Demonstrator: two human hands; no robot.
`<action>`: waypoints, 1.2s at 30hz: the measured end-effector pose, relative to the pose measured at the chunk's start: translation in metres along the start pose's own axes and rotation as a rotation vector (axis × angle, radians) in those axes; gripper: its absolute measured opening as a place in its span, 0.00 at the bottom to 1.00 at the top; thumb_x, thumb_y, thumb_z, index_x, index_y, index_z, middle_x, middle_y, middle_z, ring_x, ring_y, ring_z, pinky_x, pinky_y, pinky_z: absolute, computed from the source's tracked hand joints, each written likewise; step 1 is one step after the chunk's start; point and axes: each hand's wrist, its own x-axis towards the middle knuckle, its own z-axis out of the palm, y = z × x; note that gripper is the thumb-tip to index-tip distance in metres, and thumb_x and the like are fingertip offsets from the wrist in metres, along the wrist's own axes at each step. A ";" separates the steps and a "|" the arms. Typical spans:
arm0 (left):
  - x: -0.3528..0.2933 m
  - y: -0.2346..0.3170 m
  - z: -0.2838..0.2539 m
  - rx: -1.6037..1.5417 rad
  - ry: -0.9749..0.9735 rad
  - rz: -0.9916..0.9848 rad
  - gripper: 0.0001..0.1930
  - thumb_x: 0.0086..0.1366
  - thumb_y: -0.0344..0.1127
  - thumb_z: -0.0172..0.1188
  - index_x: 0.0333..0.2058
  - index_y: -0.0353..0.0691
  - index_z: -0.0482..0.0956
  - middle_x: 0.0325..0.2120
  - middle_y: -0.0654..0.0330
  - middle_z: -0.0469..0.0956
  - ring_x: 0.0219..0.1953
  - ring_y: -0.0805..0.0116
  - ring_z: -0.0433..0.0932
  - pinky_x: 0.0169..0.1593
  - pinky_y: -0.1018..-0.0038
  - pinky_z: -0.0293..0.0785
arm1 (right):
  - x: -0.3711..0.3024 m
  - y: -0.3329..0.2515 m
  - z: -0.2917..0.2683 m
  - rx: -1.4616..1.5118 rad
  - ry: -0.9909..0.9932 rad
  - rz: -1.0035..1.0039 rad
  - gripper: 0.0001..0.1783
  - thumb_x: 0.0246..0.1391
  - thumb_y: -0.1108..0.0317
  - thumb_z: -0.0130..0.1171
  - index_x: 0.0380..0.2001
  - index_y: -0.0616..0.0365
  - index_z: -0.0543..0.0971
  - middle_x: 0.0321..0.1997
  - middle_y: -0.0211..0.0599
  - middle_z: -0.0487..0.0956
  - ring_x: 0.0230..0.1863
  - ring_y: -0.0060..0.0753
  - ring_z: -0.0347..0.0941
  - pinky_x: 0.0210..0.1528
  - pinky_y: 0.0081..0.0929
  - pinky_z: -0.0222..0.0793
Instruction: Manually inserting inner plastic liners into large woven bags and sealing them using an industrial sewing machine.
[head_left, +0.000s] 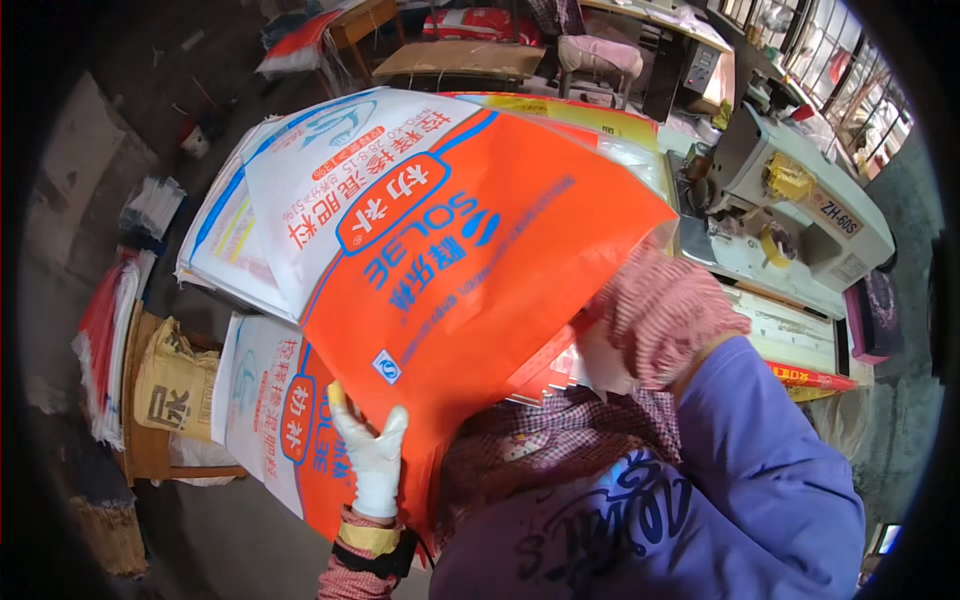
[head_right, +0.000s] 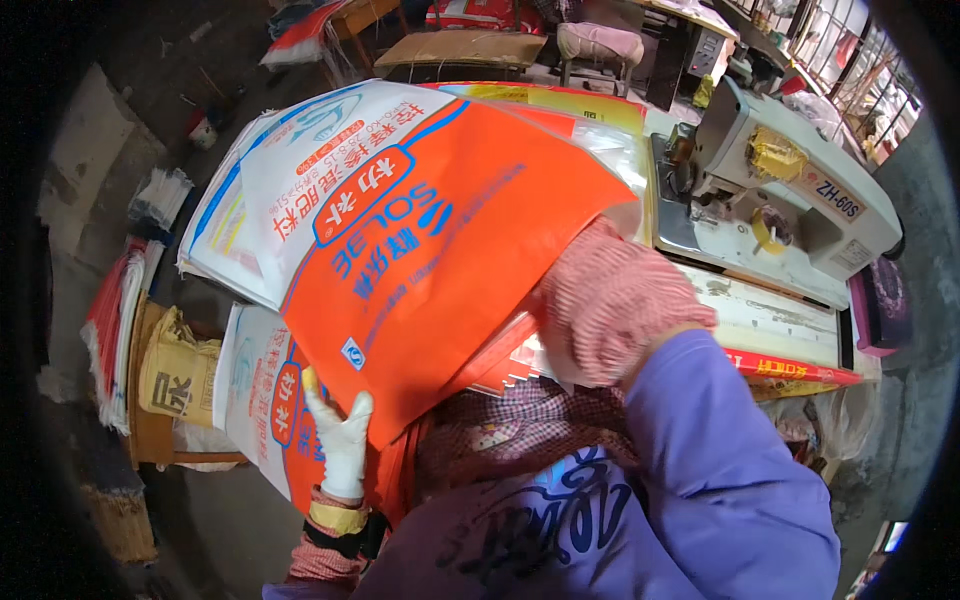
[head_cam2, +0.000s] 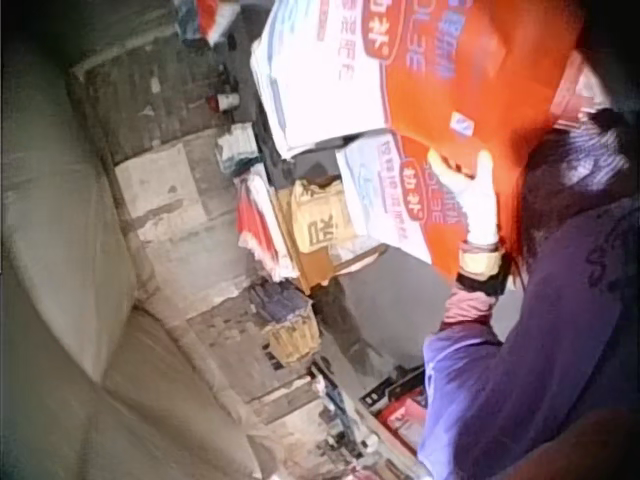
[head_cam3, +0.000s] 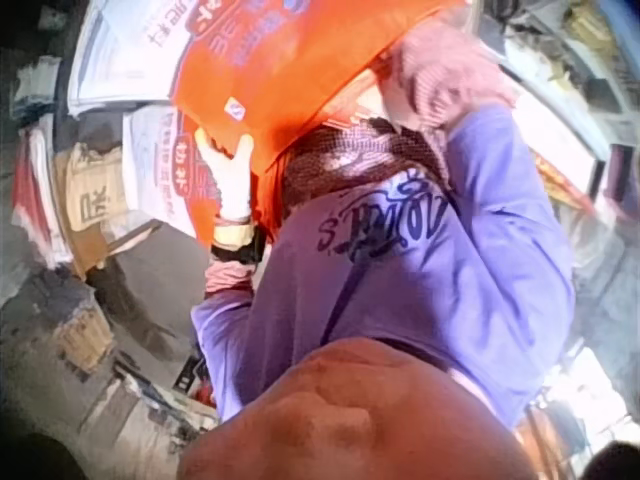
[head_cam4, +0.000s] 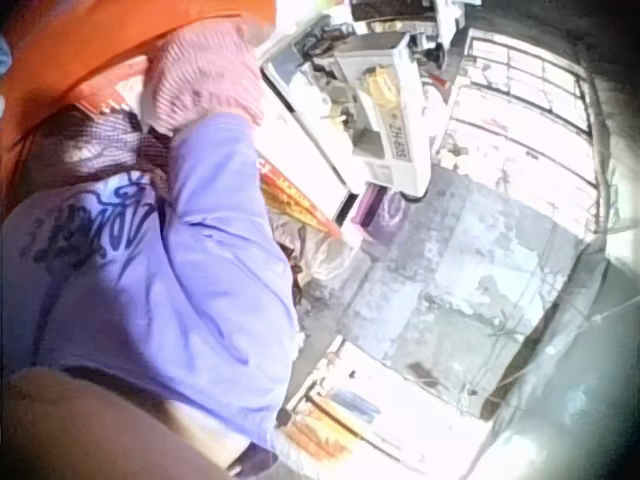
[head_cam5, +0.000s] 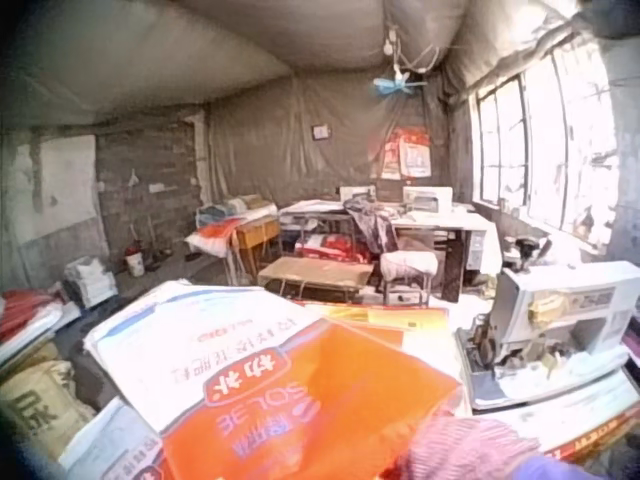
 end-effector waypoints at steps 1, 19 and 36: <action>-0.002 0.000 -0.001 -0.025 0.021 0.081 0.34 0.56 0.33 0.61 0.58 0.32 0.55 0.58 0.49 0.56 0.59 0.61 0.57 0.60 0.68 0.55 | -0.017 0.007 0.005 -0.005 -0.004 0.000 0.18 0.49 0.64 0.54 0.45 0.54 0.75 0.41 0.37 0.77 0.41 0.32 0.74 0.45 0.25 0.69; -0.016 0.026 -0.052 -0.197 0.025 -0.158 0.15 0.64 0.38 0.49 0.41 0.30 0.72 0.33 0.56 0.76 0.33 0.73 0.72 0.38 0.76 0.68 | -0.062 0.052 0.101 1.031 0.306 0.234 0.19 0.54 0.68 0.51 0.50 0.51 0.74 0.28 0.43 0.77 0.28 0.26 0.72 0.28 0.19 0.66; -0.201 -0.125 -0.099 -0.318 0.681 -0.783 0.16 0.66 0.39 0.46 0.20 0.37 0.68 0.17 0.66 0.66 0.21 0.76 0.63 0.25 0.74 0.61 | 0.023 -0.242 0.117 0.344 0.345 -0.029 0.15 0.57 0.62 0.42 0.23 0.58 0.71 0.16 0.41 0.72 0.20 0.41 0.72 0.19 0.40 0.66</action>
